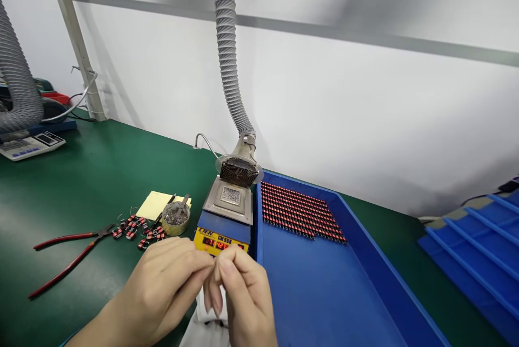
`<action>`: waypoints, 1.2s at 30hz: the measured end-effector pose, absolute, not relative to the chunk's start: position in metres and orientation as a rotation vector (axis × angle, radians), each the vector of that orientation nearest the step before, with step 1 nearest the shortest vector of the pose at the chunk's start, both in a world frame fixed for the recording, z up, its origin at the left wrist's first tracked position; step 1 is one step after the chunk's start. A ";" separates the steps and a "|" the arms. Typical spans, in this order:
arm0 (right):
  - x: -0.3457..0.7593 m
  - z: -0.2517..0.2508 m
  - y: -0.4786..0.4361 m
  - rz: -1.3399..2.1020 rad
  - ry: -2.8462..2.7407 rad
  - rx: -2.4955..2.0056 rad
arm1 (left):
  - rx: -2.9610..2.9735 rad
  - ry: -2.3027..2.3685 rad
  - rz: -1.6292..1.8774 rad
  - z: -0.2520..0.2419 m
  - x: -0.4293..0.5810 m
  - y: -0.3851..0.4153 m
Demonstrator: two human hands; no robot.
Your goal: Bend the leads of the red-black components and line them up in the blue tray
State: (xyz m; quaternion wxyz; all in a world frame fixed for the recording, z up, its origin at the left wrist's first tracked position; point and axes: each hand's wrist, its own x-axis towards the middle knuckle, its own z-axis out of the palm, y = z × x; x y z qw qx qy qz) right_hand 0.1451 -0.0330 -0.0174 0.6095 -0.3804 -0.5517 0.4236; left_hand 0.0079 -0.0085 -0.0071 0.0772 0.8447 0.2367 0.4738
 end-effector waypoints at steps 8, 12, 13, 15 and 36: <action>0.159 -0.020 -0.029 0.432 -1.507 -0.764 | 1.946 0.737 1.127 0.003 0.000 -0.010; 0.158 -0.023 -0.030 0.116 -1.624 -0.717 | 2.001 0.736 1.115 0.001 0.002 -0.008; 0.156 -0.023 -0.031 0.063 -1.622 -0.760 | 2.070 0.722 1.154 -0.001 0.004 -0.008; 0.152 -0.022 -0.032 0.131 -1.566 -0.906 | 2.296 0.702 1.271 -0.004 0.007 -0.008; 0.157 -0.024 -0.030 -0.053 -1.626 -0.762 | 2.058 0.716 1.208 -0.001 0.006 -0.009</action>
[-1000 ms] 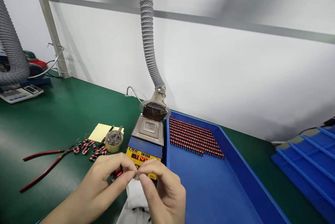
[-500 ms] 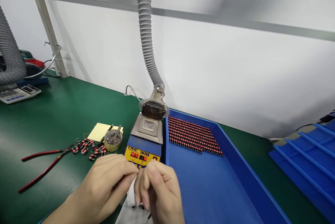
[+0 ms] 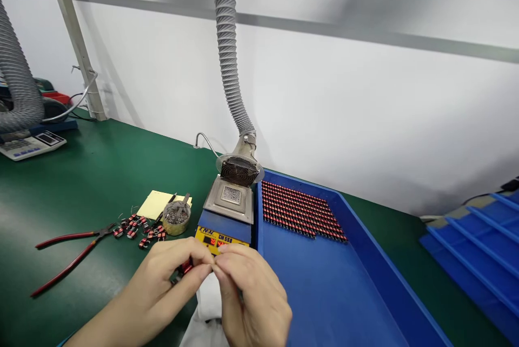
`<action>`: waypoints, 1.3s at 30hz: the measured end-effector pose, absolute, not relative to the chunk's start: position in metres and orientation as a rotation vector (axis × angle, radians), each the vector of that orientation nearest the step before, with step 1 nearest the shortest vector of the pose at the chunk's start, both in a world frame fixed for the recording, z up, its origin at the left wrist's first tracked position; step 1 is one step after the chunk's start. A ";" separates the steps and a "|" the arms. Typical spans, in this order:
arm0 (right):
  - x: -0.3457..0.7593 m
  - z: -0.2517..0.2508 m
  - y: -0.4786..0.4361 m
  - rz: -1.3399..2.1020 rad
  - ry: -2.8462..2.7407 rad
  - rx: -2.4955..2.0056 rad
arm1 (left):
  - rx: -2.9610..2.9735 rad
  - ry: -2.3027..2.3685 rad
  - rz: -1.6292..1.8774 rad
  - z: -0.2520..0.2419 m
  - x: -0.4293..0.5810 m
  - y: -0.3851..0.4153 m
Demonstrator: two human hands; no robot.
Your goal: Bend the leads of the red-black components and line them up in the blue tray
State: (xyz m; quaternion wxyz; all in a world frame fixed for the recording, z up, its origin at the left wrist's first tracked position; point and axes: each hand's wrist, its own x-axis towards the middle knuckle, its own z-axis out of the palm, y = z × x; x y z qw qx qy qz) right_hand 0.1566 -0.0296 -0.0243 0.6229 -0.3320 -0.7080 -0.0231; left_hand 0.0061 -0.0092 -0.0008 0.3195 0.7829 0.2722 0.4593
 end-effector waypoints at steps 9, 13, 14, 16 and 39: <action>0.145 -0.019 -0.032 1.303 -1.012 -0.777 | 2.726 0.799 1.562 -0.009 0.011 -0.005; 0.155 -0.018 -0.033 0.930 -1.199 -0.805 | 2.248 0.729 1.333 -0.004 0.006 -0.008; 0.157 -0.019 -0.033 0.829 -1.271 -0.821 | 2.129 0.728 1.263 -0.003 0.005 -0.009; 0.159 -0.020 -0.033 0.728 -1.371 -0.812 | 1.965 0.734 1.137 -0.001 0.003 -0.010; 0.124 -0.017 -0.028 1.380 -0.659 -0.701 | 1.228 0.411 1.097 -0.010 0.005 0.000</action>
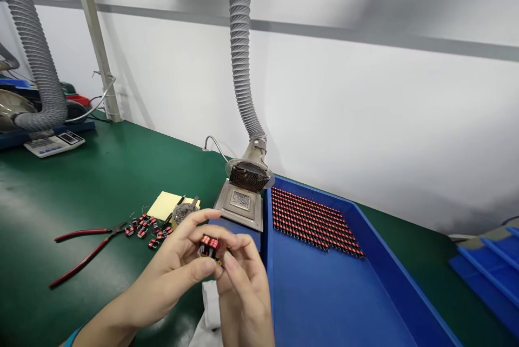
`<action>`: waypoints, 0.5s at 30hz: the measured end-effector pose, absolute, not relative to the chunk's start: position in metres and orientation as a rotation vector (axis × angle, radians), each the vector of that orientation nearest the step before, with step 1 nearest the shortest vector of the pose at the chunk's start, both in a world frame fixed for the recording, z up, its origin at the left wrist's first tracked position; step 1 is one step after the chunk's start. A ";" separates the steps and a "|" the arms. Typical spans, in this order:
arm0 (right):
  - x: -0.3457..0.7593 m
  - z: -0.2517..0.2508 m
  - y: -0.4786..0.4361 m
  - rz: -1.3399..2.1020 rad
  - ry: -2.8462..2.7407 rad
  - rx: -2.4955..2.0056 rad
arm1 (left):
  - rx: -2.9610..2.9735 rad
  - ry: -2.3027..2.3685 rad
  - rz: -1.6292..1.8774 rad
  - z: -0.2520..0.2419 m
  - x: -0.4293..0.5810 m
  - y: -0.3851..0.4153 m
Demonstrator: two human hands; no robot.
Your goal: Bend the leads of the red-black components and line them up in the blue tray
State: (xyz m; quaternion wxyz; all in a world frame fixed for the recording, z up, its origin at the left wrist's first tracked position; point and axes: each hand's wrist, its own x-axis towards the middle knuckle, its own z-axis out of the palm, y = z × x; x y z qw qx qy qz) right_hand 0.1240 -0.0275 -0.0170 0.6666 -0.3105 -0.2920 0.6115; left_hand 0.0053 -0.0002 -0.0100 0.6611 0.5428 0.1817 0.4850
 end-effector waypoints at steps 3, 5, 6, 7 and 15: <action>0.119 -0.021 -0.026 1.469 -0.588 -0.685 | 1.279 0.536 1.094 -0.009 0.007 0.001; 0.120 -0.028 -0.022 1.468 -0.600 -0.684 | 1.305 0.623 1.102 -0.008 0.007 0.003; 0.121 -0.032 -0.020 1.452 -0.613 -0.688 | 1.303 0.648 1.115 -0.007 0.007 0.004; 0.122 -0.035 -0.018 1.433 -0.628 -0.691 | 1.288 0.656 1.131 -0.007 0.007 0.006; 0.118 -0.046 -0.018 1.317 -0.733 -0.779 | 0.974 0.678 1.266 -0.008 0.005 0.016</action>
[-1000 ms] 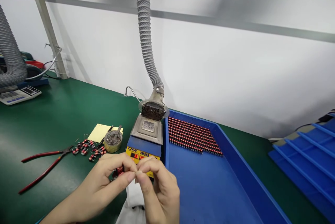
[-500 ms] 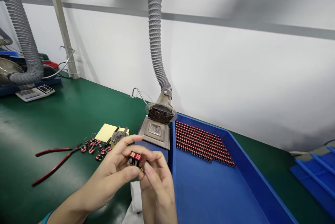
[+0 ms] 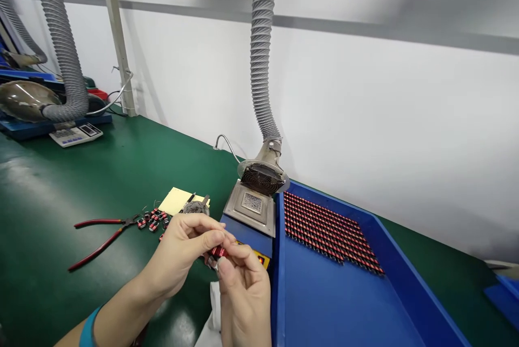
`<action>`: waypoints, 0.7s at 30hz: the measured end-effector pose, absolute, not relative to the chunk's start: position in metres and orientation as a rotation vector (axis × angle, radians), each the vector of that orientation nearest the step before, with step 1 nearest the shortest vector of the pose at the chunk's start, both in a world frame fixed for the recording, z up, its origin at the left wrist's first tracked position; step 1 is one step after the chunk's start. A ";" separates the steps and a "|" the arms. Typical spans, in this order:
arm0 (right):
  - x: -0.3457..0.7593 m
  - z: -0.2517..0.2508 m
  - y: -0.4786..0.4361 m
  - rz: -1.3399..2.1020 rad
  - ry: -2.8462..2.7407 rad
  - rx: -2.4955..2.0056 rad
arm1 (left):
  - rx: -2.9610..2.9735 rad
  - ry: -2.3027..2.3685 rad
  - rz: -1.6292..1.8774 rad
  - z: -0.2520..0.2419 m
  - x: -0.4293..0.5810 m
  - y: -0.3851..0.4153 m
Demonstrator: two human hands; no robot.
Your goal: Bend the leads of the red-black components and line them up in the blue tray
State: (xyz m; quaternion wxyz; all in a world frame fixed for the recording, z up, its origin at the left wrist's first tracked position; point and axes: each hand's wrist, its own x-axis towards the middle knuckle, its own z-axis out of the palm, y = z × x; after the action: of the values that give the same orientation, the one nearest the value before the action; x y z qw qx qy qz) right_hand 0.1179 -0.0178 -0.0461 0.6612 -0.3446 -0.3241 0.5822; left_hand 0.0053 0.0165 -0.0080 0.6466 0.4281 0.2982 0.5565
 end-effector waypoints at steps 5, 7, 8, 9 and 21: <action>0.113 -0.037 -0.022 1.317 -0.748 -0.849 | 0.983 0.707 1.504 -0.002 -0.007 0.018; 0.112 -0.034 -0.023 1.339 -0.743 -0.860 | 0.964 0.726 1.629 0.001 -0.015 0.020; 0.112 -0.033 -0.023 1.350 -0.737 -0.858 | 0.966 0.734 1.656 0.002 -0.018 0.021; 0.112 -0.032 -0.022 1.361 -0.733 -0.851 | 0.979 0.739 1.655 0.003 -0.020 0.022; 0.145 -0.038 -0.023 1.332 -0.727 -0.890 | 1.513 0.899 1.473 0.003 -0.042 0.005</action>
State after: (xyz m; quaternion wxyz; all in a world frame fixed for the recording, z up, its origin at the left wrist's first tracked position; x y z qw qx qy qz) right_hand 0.1455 -0.0227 -0.0381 0.6374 -0.3898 -0.3183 0.5835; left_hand -0.0423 0.0053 0.0031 0.4106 0.6011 0.3571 0.5853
